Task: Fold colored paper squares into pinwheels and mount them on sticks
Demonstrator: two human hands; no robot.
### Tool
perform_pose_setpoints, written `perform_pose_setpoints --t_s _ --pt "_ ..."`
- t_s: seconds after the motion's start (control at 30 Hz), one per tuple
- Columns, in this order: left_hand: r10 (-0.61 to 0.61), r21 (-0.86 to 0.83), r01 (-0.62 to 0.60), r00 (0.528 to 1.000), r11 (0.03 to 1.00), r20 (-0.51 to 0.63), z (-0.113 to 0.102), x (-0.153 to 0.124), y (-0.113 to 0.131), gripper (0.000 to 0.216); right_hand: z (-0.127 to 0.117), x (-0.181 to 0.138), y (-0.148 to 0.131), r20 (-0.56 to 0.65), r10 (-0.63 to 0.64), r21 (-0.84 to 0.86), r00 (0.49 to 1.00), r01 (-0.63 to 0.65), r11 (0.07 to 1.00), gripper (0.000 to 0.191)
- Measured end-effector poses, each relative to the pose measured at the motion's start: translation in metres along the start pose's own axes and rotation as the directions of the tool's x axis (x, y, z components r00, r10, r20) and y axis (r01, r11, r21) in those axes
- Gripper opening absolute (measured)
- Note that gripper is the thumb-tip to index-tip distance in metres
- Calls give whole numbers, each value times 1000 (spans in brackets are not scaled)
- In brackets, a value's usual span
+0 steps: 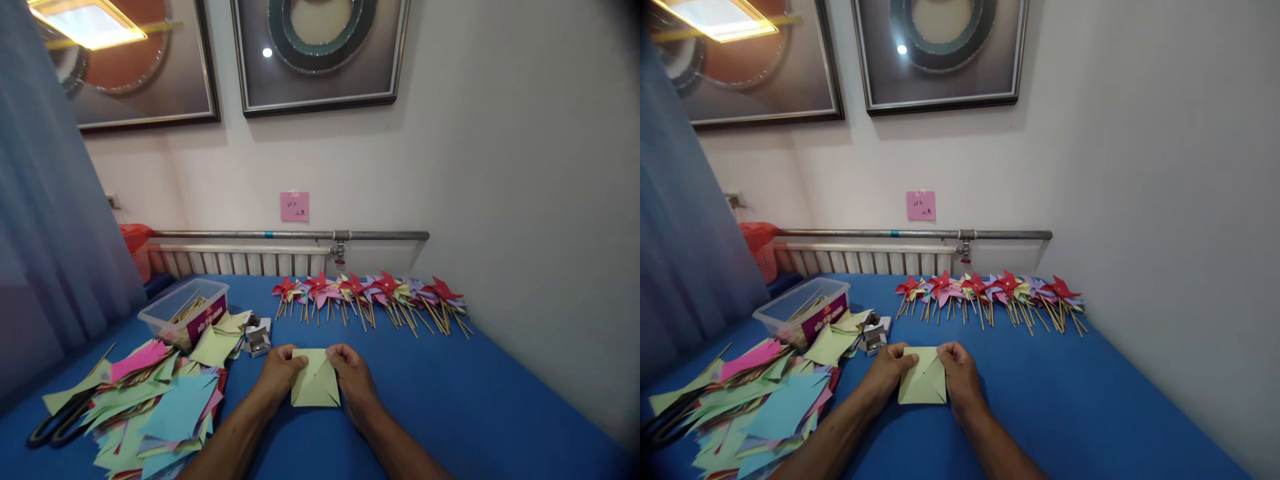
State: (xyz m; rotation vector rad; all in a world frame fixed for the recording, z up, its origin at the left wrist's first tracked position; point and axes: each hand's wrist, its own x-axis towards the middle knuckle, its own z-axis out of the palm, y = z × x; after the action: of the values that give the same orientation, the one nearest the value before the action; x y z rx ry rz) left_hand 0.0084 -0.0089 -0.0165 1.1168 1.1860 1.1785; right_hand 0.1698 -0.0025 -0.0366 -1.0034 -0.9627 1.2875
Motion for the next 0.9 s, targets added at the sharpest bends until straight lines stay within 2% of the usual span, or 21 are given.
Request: perform_pose_setpoints --t_s 0.1,0.23,0.47,0.67,0.8,0.83,0.9 --pt "3 -22 -4 1000 1000 -14 0 0 -1 30 2 -1 0 12 45 51 999 -46 998 39" --pt "-9 -96 7 1000 995 -14 1 0 1 34 7 -6 -1 117 109 101 987 -121 988 44" --pt "1 -167 -11 998 986 -64 0 2 2 40 8 -14 -6 186 156 -1 970 -159 987 47" --pt "-17 -181 10 999 983 -37 0 -2 3 40 7 -21 -19 306 152 61 940 -179 982 48" --pt "-27 -187 26 1000 982 -3 3 -1 4 41 7 -17 -15 274 153 55 949 -174 983 48" --pt "-25 -180 22 1000 983 -14 4 -1 6 41 7 -15 -13 248 151 61 957 -171 983 48" --pt "2 -150 -18 994 989 -109 4 -2 17 42 7 -12 -8 193 150 82 970 -168 982 47"
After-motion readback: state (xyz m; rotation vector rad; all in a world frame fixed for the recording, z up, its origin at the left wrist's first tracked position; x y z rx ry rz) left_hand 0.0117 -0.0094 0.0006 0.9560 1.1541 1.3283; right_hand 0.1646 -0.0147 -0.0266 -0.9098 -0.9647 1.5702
